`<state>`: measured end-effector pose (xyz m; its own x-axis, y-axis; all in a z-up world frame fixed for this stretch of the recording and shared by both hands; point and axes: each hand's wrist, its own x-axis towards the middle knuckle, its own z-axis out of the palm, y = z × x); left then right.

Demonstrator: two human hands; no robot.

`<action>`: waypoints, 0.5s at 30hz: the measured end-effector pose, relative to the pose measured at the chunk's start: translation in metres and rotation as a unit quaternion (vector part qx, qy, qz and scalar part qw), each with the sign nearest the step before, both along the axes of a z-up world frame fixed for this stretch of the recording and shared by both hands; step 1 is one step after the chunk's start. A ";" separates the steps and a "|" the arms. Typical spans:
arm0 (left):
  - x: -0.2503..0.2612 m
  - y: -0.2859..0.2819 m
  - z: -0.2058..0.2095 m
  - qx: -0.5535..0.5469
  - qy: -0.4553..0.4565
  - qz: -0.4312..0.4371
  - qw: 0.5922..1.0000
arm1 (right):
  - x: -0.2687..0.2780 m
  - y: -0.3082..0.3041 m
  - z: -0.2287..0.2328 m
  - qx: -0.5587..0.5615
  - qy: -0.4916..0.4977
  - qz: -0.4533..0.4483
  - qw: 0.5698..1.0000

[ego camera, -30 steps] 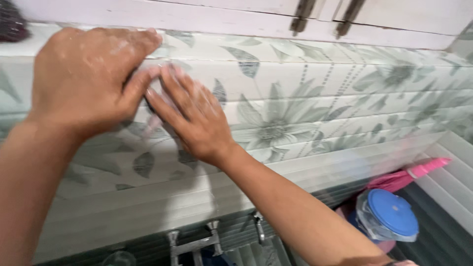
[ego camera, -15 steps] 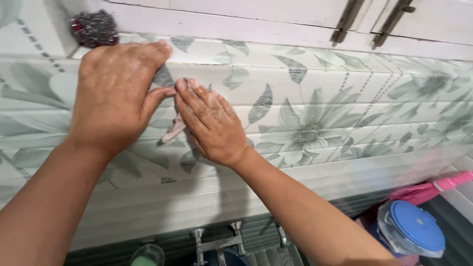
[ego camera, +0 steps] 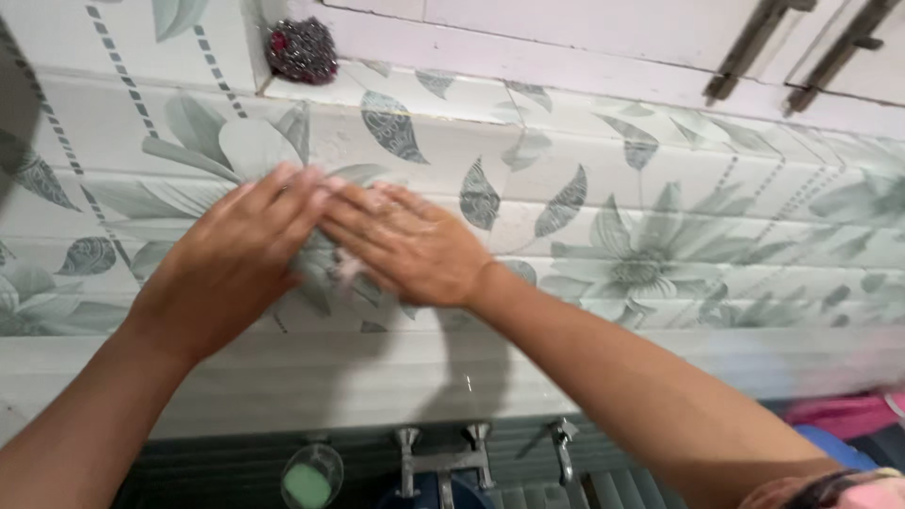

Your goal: The person mixes soap and water in a bucket, then uses a cloth to wipe down and clean the wall tiles around a window and above a sink.

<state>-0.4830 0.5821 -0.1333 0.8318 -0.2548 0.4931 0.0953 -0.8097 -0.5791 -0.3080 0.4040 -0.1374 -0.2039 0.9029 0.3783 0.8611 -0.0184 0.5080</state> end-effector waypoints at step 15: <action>-0.061 0.035 -0.043 -0.089 -0.064 0.149 0.983 | -0.042 0.078 -0.009 -0.168 0.116 -0.044 0.978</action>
